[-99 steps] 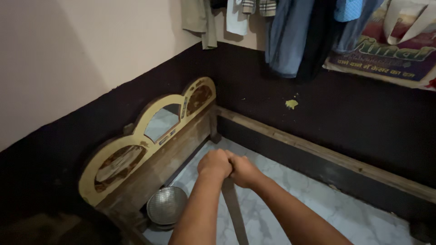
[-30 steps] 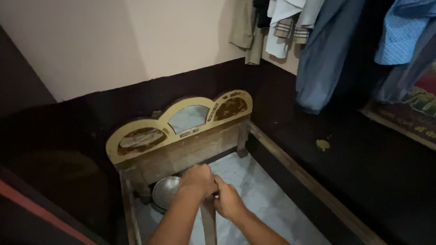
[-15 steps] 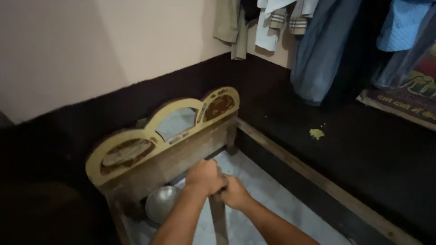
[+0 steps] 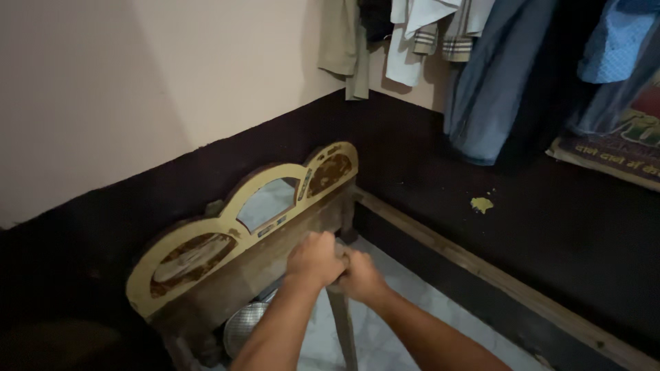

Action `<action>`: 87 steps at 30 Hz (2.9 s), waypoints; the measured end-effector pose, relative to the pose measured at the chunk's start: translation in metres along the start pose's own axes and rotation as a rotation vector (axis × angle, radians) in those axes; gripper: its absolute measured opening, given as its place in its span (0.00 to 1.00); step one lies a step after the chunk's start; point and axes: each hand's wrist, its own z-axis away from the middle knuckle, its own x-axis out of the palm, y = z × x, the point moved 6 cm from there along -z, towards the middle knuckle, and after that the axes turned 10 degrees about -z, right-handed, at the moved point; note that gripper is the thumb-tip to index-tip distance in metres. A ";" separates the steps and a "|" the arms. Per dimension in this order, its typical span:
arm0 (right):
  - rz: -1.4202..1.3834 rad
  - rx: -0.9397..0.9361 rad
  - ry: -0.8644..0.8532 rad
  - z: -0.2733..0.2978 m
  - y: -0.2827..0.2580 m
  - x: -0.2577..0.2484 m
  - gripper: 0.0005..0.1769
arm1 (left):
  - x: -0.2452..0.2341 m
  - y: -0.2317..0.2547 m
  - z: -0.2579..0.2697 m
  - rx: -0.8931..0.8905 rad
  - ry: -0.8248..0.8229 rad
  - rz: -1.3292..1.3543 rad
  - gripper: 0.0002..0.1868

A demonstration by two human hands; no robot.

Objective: The person repeatedly places wooden slats across the frame of a bed, aligning each slat between the side rails. The person handles each slat one at a time, positioning it across the frame and adjusting its placement.

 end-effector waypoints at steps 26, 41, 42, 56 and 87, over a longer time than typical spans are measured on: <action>-1.063 0.955 0.010 -0.056 0.115 0.066 0.45 | -0.074 -0.008 -0.004 -0.218 0.335 0.150 0.20; -1.317 0.920 0.048 -0.080 0.064 0.116 0.23 | -0.074 -0.082 -0.025 -0.189 -0.029 0.327 0.49; -1.339 0.924 0.070 -0.084 0.058 0.112 0.24 | -0.074 -0.083 -0.030 -0.121 -0.026 0.367 0.56; -0.932 0.730 -0.166 -0.082 0.007 0.064 0.48 | -0.062 -0.051 -0.069 -0.004 0.341 0.696 0.36; -0.328 0.213 0.259 -0.133 -0.050 -0.089 0.37 | 0.066 -0.058 -0.068 -0.125 0.026 0.266 0.78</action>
